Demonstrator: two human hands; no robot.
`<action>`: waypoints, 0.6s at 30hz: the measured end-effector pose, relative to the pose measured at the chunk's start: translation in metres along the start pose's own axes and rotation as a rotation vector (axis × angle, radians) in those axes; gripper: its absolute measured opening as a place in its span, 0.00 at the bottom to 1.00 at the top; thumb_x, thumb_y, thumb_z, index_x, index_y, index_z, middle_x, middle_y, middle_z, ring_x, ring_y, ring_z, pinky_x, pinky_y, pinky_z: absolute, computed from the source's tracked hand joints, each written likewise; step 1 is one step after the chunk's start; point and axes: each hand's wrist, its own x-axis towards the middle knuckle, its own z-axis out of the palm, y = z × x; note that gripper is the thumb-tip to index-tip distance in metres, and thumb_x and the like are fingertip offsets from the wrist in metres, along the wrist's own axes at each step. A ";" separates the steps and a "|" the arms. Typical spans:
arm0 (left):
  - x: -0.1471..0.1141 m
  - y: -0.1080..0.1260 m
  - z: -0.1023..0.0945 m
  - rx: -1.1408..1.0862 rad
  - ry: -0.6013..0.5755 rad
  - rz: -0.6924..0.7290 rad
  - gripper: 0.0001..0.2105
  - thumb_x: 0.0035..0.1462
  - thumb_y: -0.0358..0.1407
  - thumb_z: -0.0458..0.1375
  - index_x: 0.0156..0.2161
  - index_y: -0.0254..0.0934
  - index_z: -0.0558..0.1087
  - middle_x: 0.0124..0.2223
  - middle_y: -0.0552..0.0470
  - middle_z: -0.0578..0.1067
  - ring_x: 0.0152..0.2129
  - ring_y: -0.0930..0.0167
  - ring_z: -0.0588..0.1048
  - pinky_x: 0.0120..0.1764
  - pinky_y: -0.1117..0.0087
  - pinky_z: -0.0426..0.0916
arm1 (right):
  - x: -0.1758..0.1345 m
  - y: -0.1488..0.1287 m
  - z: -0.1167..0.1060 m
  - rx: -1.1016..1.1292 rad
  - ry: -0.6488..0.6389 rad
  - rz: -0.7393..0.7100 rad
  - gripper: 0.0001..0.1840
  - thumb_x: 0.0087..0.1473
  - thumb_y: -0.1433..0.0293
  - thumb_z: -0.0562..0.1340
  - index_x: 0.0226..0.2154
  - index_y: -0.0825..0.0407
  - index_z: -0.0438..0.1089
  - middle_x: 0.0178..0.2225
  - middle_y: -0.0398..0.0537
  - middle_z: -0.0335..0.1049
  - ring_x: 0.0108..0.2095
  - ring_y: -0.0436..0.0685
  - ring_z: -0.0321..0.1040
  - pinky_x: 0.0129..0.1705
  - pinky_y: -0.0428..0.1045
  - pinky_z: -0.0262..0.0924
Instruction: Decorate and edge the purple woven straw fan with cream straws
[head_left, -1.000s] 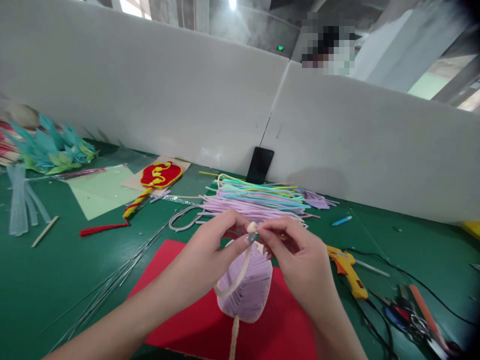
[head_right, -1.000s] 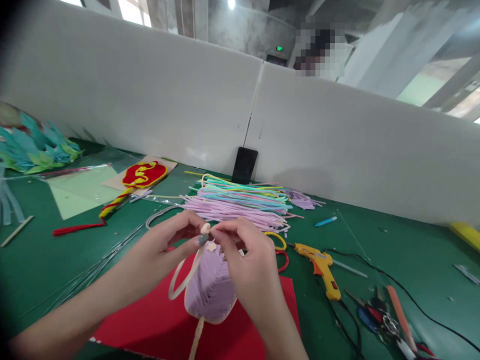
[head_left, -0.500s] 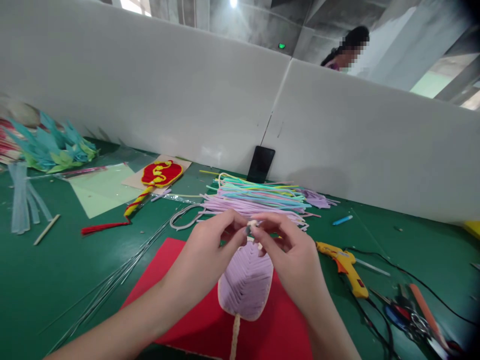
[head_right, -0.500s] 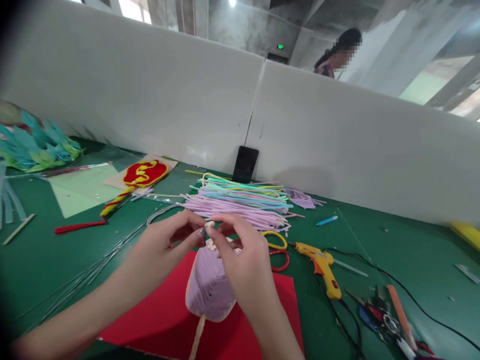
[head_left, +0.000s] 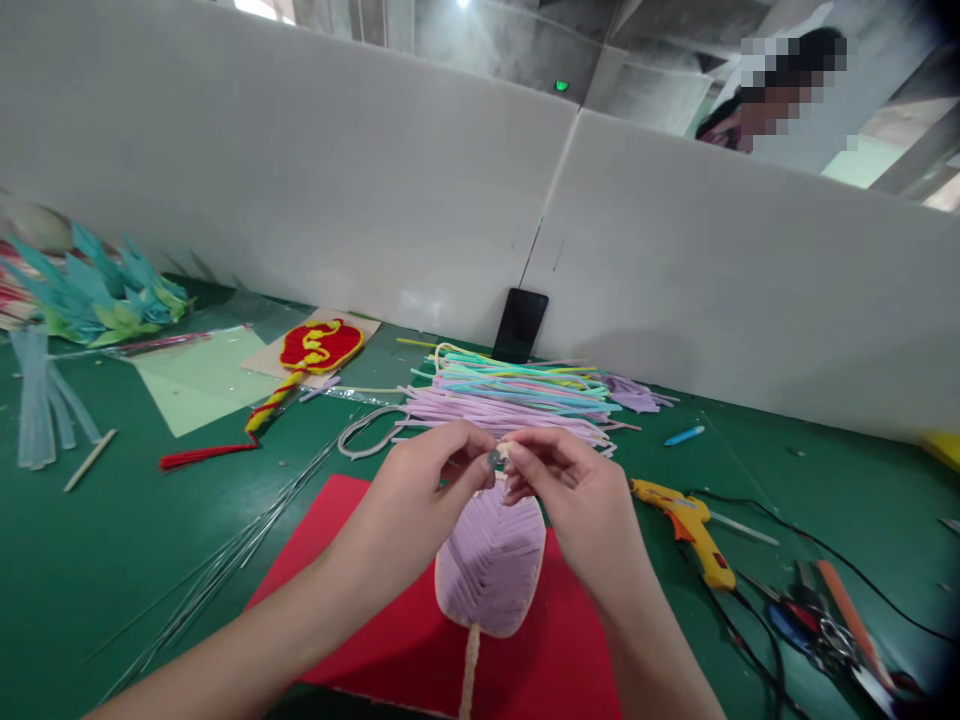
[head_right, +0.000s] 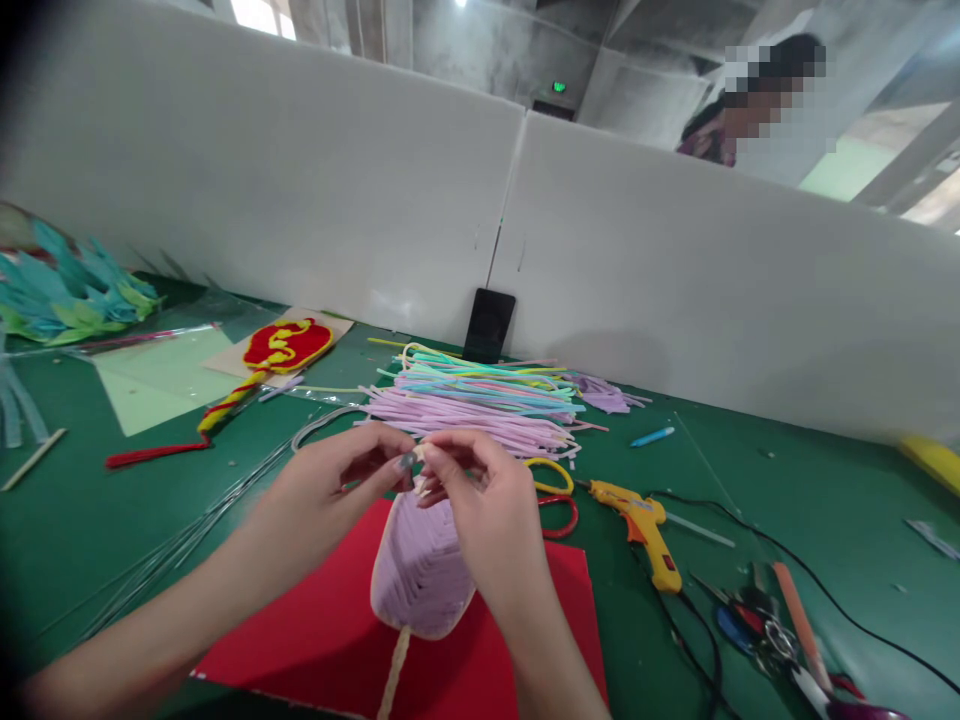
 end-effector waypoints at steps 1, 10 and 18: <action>0.000 0.000 0.000 0.007 0.000 0.001 0.07 0.58 0.34 0.50 0.33 0.38 0.70 0.31 0.56 0.74 0.28 0.74 0.72 0.33 0.74 0.65 | 0.000 0.000 0.000 0.007 -0.001 0.013 0.06 0.49 0.66 0.63 0.30 0.51 0.71 0.22 0.40 0.69 0.22 0.48 0.68 0.27 0.44 0.68; 0.002 -0.006 -0.002 0.163 0.051 0.118 0.05 0.57 0.32 0.52 0.35 0.39 0.70 0.33 0.57 0.75 0.29 0.76 0.71 0.33 0.75 0.64 | 0.003 -0.002 -0.008 -0.013 -0.019 0.055 0.05 0.47 0.67 0.64 0.26 0.53 0.72 0.21 0.40 0.70 0.21 0.48 0.68 0.27 0.43 0.67; 0.002 -0.006 -0.001 0.134 0.014 0.110 0.04 0.55 0.32 0.53 0.33 0.38 0.70 0.32 0.56 0.75 0.28 0.75 0.72 0.32 0.76 0.65 | 0.003 -0.001 -0.006 -0.049 -0.060 0.019 0.04 0.48 0.69 0.63 0.27 0.52 0.73 0.23 0.41 0.71 0.22 0.47 0.68 0.28 0.43 0.67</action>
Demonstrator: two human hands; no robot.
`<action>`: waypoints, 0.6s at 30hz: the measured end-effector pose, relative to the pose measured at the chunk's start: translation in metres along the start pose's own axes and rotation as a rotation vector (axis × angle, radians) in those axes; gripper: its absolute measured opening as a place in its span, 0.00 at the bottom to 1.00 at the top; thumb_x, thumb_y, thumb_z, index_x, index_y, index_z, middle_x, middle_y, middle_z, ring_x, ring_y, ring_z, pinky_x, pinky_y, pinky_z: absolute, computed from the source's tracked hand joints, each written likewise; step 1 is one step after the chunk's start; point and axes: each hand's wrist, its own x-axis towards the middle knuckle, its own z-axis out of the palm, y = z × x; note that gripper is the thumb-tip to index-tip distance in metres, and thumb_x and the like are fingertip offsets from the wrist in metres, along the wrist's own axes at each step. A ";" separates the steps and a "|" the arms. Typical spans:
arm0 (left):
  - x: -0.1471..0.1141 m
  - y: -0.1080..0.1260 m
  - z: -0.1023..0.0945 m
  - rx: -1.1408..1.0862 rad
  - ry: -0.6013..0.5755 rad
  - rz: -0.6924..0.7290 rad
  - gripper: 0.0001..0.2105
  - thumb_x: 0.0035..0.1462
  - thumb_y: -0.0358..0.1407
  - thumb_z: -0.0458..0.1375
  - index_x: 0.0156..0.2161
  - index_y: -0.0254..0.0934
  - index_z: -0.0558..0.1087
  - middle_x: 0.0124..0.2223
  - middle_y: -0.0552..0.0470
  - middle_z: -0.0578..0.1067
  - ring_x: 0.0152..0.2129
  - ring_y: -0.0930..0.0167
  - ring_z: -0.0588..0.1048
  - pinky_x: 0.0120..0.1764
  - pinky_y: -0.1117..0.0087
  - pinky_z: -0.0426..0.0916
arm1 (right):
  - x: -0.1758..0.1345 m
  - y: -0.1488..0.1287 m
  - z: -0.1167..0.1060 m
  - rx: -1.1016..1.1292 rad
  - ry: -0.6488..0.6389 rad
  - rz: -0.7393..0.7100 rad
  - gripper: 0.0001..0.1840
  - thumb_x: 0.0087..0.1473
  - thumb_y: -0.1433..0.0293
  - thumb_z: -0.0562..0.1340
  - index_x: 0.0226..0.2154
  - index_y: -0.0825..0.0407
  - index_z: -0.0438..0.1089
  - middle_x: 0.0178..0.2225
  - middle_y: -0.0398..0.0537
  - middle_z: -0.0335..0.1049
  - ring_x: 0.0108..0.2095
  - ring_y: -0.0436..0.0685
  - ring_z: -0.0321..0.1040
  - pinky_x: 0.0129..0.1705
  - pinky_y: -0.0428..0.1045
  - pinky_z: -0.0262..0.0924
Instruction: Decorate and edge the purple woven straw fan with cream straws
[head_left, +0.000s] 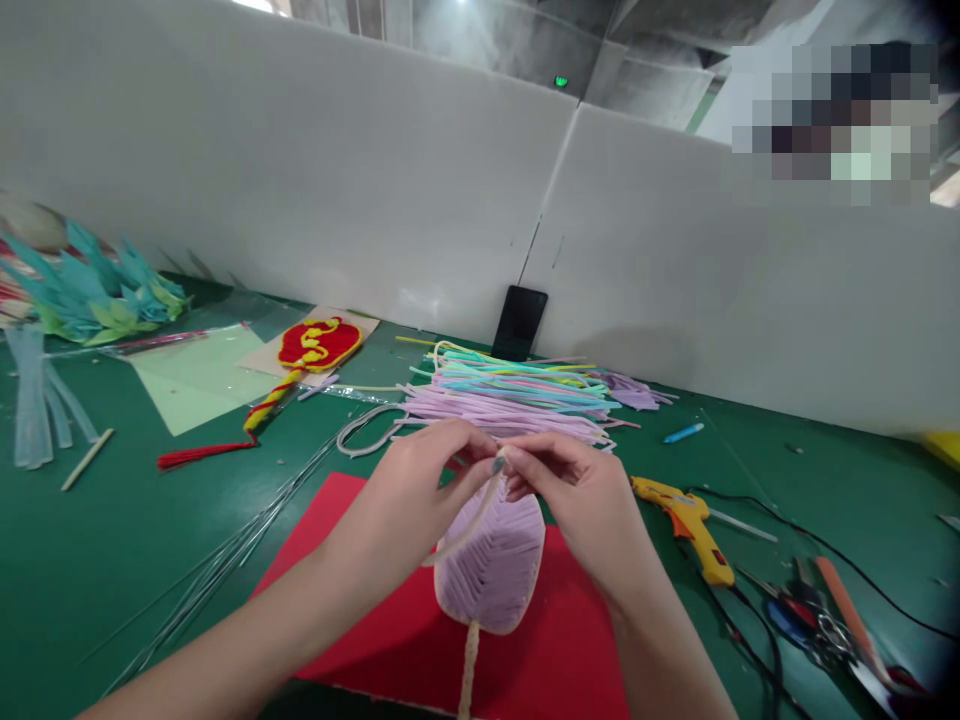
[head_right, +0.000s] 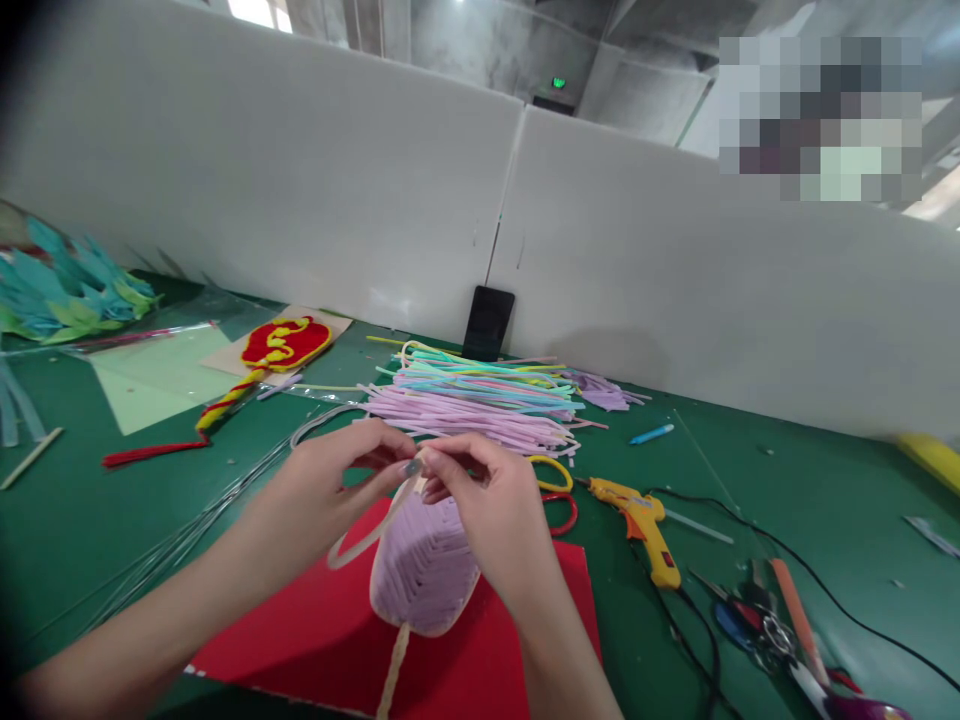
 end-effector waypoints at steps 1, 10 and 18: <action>0.000 0.001 0.000 -0.013 -0.012 -0.015 0.04 0.56 0.33 0.53 0.33 0.38 0.70 0.32 0.56 0.75 0.28 0.75 0.72 0.32 0.75 0.65 | 0.000 0.000 0.000 0.007 -0.001 -0.009 0.04 0.48 0.69 0.63 0.28 0.52 0.73 0.24 0.41 0.71 0.23 0.47 0.68 0.29 0.43 0.67; 0.003 0.006 -0.003 -0.091 0.050 -0.097 0.06 0.55 0.34 0.52 0.31 0.37 0.71 0.30 0.56 0.74 0.27 0.75 0.71 0.32 0.75 0.65 | 0.002 0.003 -0.007 0.029 -0.031 0.015 0.05 0.46 0.67 0.65 0.28 0.51 0.70 0.24 0.40 0.70 0.24 0.49 0.69 0.30 0.46 0.66; 0.003 0.004 -0.001 -0.244 -0.069 -0.117 0.09 0.57 0.30 0.48 0.34 0.37 0.71 0.30 0.55 0.74 0.27 0.75 0.71 0.29 0.77 0.65 | -0.002 -0.004 -0.006 -0.138 0.007 -0.055 0.05 0.48 0.67 0.64 0.25 0.52 0.70 0.22 0.40 0.69 0.23 0.48 0.67 0.27 0.44 0.64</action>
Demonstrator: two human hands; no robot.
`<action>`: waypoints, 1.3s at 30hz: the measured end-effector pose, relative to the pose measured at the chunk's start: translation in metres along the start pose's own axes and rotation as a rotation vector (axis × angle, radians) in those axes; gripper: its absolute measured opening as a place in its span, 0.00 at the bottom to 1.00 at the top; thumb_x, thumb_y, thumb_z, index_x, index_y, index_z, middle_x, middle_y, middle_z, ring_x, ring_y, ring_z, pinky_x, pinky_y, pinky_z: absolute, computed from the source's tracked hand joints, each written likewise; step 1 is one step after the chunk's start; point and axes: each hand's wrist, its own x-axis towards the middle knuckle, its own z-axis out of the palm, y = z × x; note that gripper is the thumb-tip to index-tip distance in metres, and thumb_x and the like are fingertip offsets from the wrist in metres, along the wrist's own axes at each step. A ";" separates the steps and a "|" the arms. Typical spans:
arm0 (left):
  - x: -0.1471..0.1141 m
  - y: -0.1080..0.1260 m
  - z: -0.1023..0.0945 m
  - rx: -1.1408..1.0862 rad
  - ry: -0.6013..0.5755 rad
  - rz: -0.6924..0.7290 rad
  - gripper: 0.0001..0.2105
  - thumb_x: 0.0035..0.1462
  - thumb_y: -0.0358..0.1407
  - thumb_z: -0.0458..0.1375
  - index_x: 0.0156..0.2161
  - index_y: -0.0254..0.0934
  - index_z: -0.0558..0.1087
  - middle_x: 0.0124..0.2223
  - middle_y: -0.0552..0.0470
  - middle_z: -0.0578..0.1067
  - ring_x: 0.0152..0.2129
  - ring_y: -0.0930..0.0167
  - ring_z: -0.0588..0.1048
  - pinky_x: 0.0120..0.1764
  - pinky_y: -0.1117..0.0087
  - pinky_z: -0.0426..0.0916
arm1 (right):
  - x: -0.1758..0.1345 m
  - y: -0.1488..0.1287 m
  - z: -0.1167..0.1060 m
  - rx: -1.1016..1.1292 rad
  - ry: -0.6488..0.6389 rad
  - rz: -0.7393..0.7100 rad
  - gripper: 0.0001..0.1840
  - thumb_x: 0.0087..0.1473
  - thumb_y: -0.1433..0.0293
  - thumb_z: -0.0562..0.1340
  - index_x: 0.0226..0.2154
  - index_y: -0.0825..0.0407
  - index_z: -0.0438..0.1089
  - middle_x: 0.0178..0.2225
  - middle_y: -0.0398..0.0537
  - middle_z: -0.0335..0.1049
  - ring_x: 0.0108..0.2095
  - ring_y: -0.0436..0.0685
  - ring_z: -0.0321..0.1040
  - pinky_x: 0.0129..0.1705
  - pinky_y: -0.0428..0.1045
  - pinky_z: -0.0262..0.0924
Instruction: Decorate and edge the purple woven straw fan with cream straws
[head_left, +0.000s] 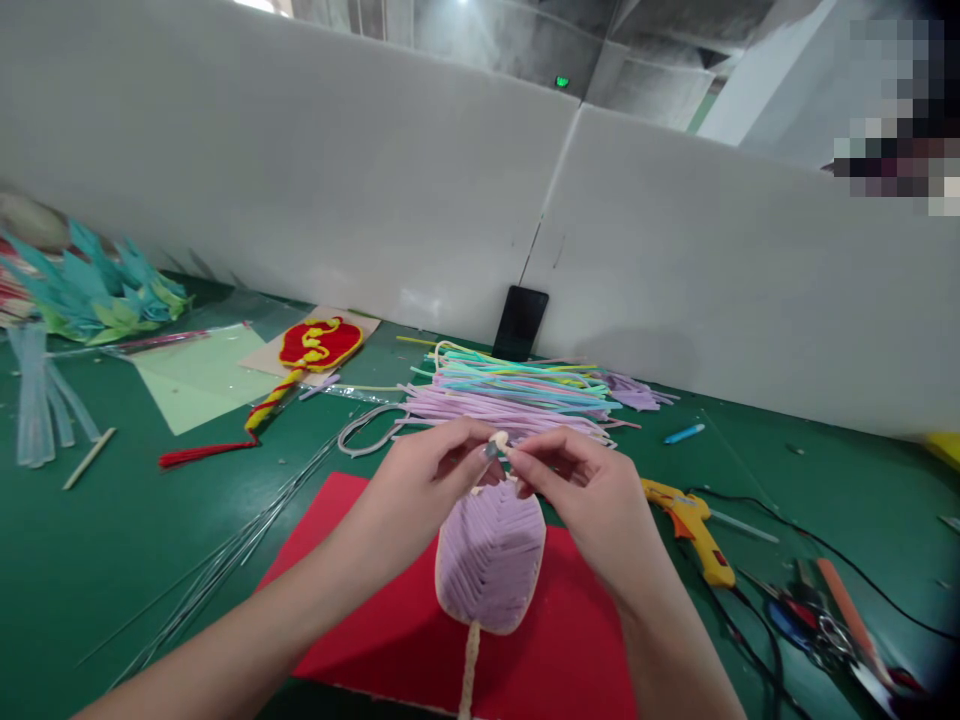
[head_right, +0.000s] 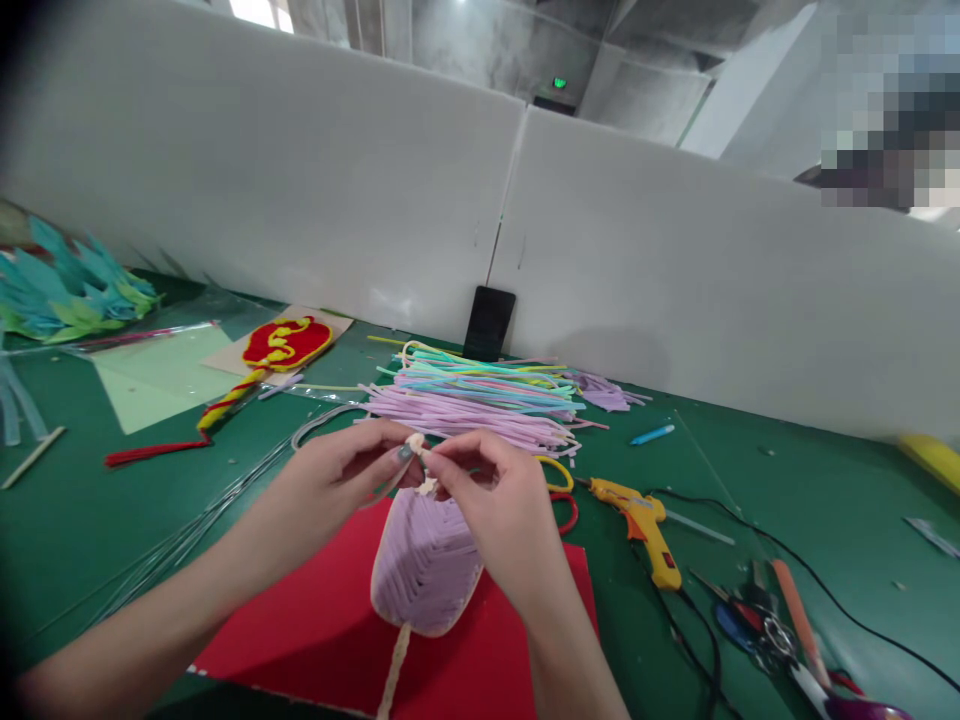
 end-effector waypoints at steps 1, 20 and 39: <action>0.000 -0.001 0.000 0.006 -0.001 0.011 0.09 0.57 0.30 0.48 0.33 0.37 0.71 0.29 0.55 0.74 0.27 0.75 0.71 0.29 0.77 0.65 | -0.001 -0.001 0.000 -0.037 0.012 -0.009 0.05 0.48 0.67 0.63 0.25 0.52 0.70 0.22 0.40 0.69 0.23 0.48 0.66 0.27 0.44 0.63; -0.004 -0.001 0.004 0.119 0.123 0.094 0.07 0.58 0.31 0.49 0.33 0.37 0.70 0.28 0.56 0.73 0.24 0.77 0.69 0.28 0.78 0.64 | -0.012 0.003 0.021 -0.273 0.199 -0.308 0.05 0.55 0.71 0.58 0.30 0.49 0.68 0.29 0.42 0.69 0.30 0.50 0.67 0.31 0.45 0.62; -0.004 0.000 -0.003 0.194 0.014 0.084 0.09 0.57 0.30 0.48 0.31 0.38 0.70 0.27 0.57 0.73 0.25 0.76 0.71 0.29 0.77 0.64 | -0.004 0.003 0.005 -0.243 0.086 -0.204 0.05 0.53 0.67 0.59 0.29 0.50 0.70 0.29 0.44 0.70 0.31 0.51 0.67 0.32 0.46 0.63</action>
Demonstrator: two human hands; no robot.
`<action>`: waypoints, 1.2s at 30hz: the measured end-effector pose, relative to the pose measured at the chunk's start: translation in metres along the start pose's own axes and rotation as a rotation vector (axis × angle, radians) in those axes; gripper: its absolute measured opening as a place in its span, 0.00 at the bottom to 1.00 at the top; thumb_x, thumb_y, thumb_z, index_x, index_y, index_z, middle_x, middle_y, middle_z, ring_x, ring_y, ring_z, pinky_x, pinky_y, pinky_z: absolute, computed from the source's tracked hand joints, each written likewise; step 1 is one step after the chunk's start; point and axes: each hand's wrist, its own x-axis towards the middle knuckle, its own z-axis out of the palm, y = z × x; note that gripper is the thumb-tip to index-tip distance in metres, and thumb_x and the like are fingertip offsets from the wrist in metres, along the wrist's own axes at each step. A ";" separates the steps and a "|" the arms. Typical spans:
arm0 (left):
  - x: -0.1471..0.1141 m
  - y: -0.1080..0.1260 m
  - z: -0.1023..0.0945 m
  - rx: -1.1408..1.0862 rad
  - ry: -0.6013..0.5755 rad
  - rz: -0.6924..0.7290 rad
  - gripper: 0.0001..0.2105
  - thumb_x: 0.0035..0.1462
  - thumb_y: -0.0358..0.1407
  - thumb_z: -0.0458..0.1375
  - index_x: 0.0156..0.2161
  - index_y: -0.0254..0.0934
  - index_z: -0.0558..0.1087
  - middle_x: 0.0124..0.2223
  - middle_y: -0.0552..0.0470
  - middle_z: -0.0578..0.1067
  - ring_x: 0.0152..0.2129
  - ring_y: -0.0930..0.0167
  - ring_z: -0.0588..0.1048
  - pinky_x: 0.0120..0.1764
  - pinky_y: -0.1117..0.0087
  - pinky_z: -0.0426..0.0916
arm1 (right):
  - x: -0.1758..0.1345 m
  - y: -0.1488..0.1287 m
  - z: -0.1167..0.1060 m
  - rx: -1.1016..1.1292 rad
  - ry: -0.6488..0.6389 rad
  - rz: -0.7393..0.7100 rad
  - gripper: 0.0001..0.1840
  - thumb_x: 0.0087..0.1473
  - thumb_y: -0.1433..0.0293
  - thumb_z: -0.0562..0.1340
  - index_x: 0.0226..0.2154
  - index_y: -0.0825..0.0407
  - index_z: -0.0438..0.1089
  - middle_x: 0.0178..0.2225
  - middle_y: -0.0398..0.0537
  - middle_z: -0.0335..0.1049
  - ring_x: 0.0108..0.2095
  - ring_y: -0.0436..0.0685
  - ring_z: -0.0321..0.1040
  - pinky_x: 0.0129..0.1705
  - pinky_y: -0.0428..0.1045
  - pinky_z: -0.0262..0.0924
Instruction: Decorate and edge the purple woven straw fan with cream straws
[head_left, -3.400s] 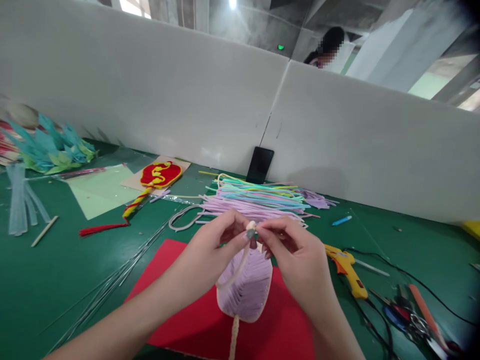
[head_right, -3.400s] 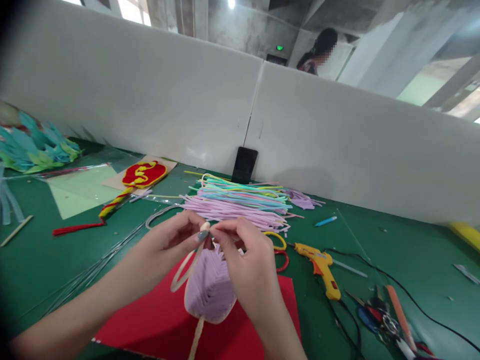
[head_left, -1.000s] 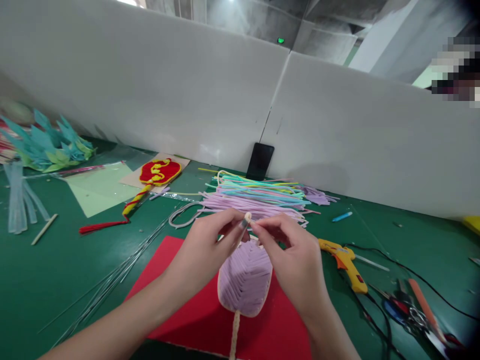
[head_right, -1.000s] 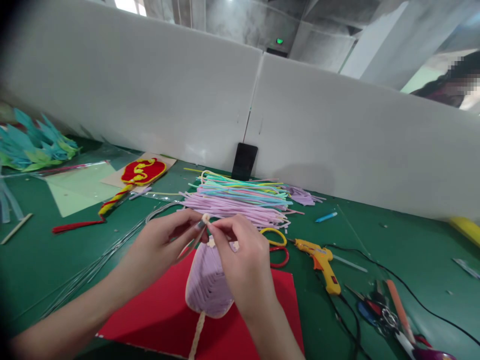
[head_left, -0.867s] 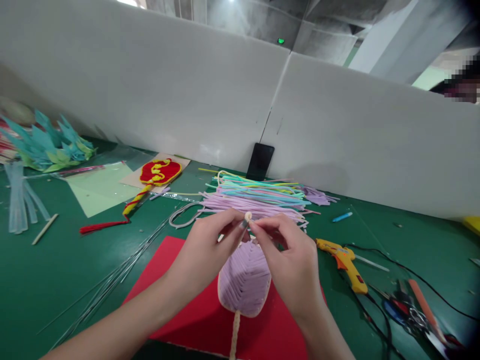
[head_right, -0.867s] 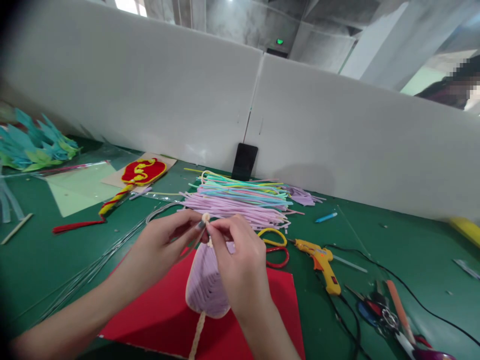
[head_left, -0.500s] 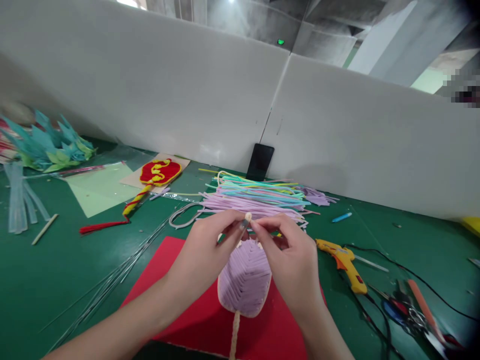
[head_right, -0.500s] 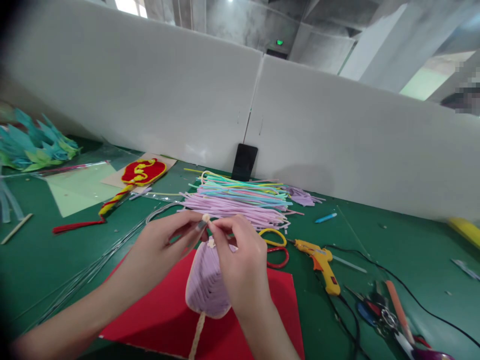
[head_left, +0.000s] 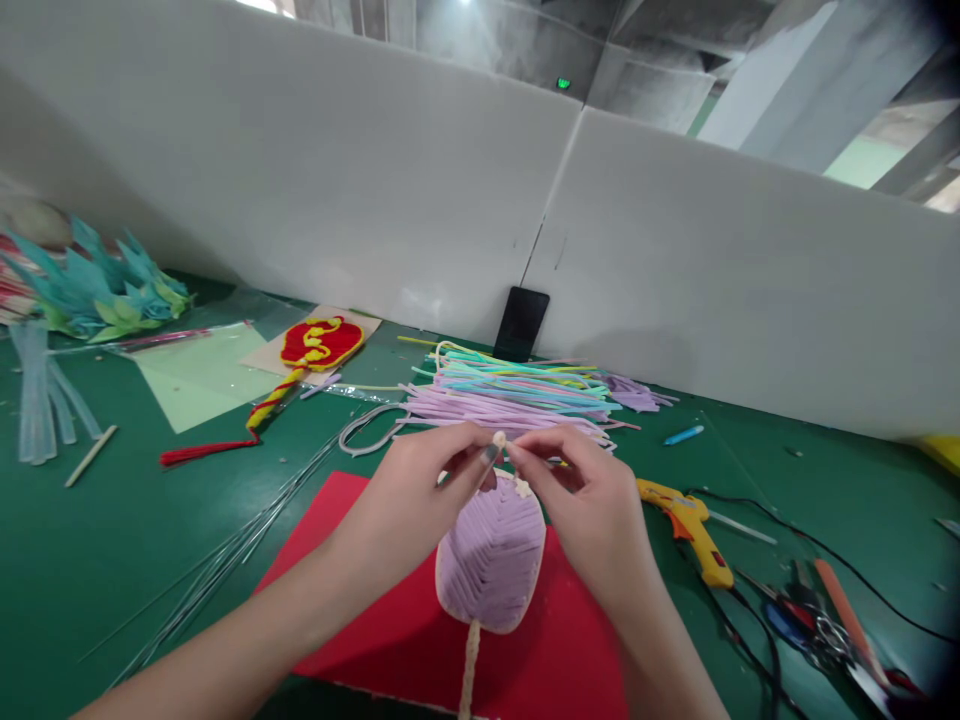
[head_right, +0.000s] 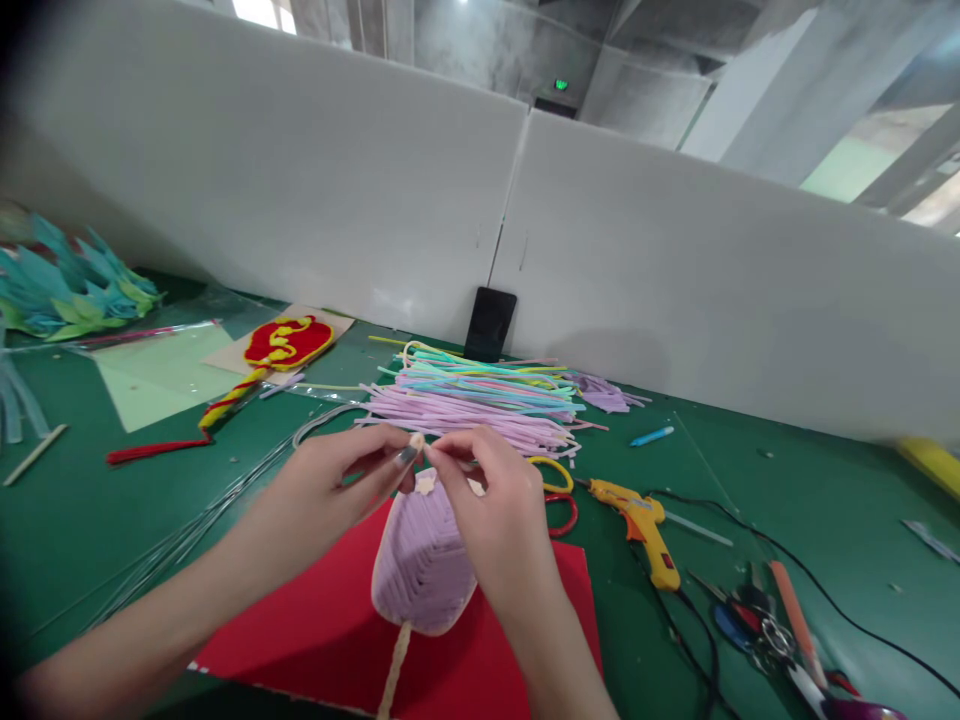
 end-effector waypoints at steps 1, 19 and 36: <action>0.000 0.000 0.000 -0.006 -0.009 -0.011 0.09 0.57 0.31 0.48 0.31 0.38 0.70 0.27 0.57 0.73 0.26 0.75 0.71 0.29 0.76 0.64 | 0.001 0.001 -0.001 0.016 -0.009 0.012 0.05 0.52 0.66 0.60 0.30 0.50 0.70 0.30 0.44 0.70 0.32 0.51 0.67 0.32 0.46 0.64; 0.003 0.003 -0.003 0.006 -0.094 -0.005 0.11 0.58 0.30 0.46 0.32 0.38 0.71 0.28 0.56 0.74 0.25 0.75 0.71 0.29 0.75 0.64 | 0.006 0.002 0.001 0.286 -0.009 0.166 0.05 0.49 0.66 0.62 0.27 0.51 0.70 0.26 0.43 0.70 0.26 0.51 0.68 0.30 0.47 0.68; 0.003 -0.011 0.005 0.277 0.036 0.286 0.06 0.60 0.29 0.49 0.37 0.37 0.68 0.35 0.54 0.73 0.34 0.73 0.70 0.37 0.74 0.65 | 0.007 0.008 0.004 0.419 -0.073 0.305 0.08 0.47 0.65 0.64 0.25 0.53 0.68 0.24 0.42 0.66 0.27 0.50 0.67 0.29 0.46 0.69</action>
